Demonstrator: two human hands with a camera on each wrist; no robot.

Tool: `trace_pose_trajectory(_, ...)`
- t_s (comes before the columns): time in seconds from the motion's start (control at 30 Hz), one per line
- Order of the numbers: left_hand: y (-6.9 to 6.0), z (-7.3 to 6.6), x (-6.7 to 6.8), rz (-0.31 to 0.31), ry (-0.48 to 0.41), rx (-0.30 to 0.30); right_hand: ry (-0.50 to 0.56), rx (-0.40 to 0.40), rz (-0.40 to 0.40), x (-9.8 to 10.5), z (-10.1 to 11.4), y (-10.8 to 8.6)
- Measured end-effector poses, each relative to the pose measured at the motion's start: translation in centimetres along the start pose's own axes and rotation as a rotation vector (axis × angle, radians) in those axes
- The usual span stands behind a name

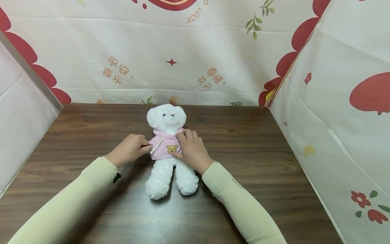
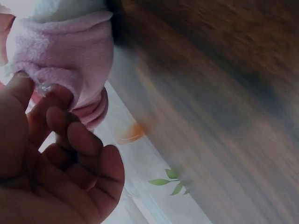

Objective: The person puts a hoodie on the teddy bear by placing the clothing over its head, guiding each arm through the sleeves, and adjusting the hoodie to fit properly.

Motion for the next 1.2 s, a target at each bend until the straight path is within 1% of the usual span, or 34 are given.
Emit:
trace_pose_trajectory(0.13, 0.2, -0.5, -0.3, 0.037, 0.013, -0.023, -0.011, 0.007, -0.001, -0.1, 0.2, 0.1)
trace_pose_trajectory(0.23, 0.1, -0.8, -0.3, 0.030, 0.046, -0.031, -0.020, 0.017, -0.002, -0.2, 0.4, 0.2)
trace_pose_trajectory(0.3, 0.0, -0.8, -0.3, -0.002, 0.084, -0.022, -0.027, 0.024, -0.005, -0.2, 0.6, 0.2)
trace_pose_trajectory(0.43, -0.5, -0.6, -0.1, -0.095, 0.188, -0.001, -0.034, 0.028, -0.013, -0.2, 0.8, 0.2)
trace_pose_trajectory(0.53, -0.9, -0.5, 0.4, -0.154, 0.255, -0.008, -0.048, 0.040, -0.024, -0.3, 1.0, 0.2)
trace_pose_trajectory(0.67, -1.3, 0.0, 1.3, -0.185, 0.294, -0.027, -0.084, 0.063, -0.027, -0.6, 1.4, 0.5)
trace_pose_trajectory(0.73, -1.3, 0.4, 1.9, -0.197, 0.323, -0.027, -0.097, 0.065, -0.016, -0.8, 1.6, 0.7)
trace_pose_trajectory(0.87, -1.2, 1.1, 2.9, -0.249, 0.406, -0.016, -0.106, 0.063, 0.012, -1.1, 1.9, 0.9)
trace_pose_trajectory(0.93, -1.1, 1.4, 3.2, -0.264, 0.424, -0.015, -0.106, 0.061, 0.017, -1.2, 1.9, 0.9)
trace_pose_trajectory(1.0, -1.2, 1.6, 3.2, -0.251, 0.394, -0.010, -0.102, 0.060, 0.016, -1.2, 1.9, 0.8)
trace_pose_trajectory(1.1, -1.7, 2.2, 3.1, -0.209, 0.263, 0.035, -0.093, 0.057, 0.009, -1.1, 1.8, 0.8)
trace_pose_trajectory(1.17, -2.4, 2.6, 3.1, -0.201, 0.175, 0.066, -0.083, 0.059, 0.009, -1.1, 1.9, 0.8)
trace_pose_trajectory(1.2, -2.7, 2.6, 3.1, -0.199, 0.147, 0.067, -0.082, 0.060, 0.007, -1.1, 1.9, 0.8)
Point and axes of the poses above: each hand's wrist, its own y-axis towards the middle knuckle, its own x-axis out of the back of the hand, z = x × y, the point moved 9 cm from there along y, towards the middle knuckle, and after that the axes turned 7 degrees about z, right-handed, at the moved point
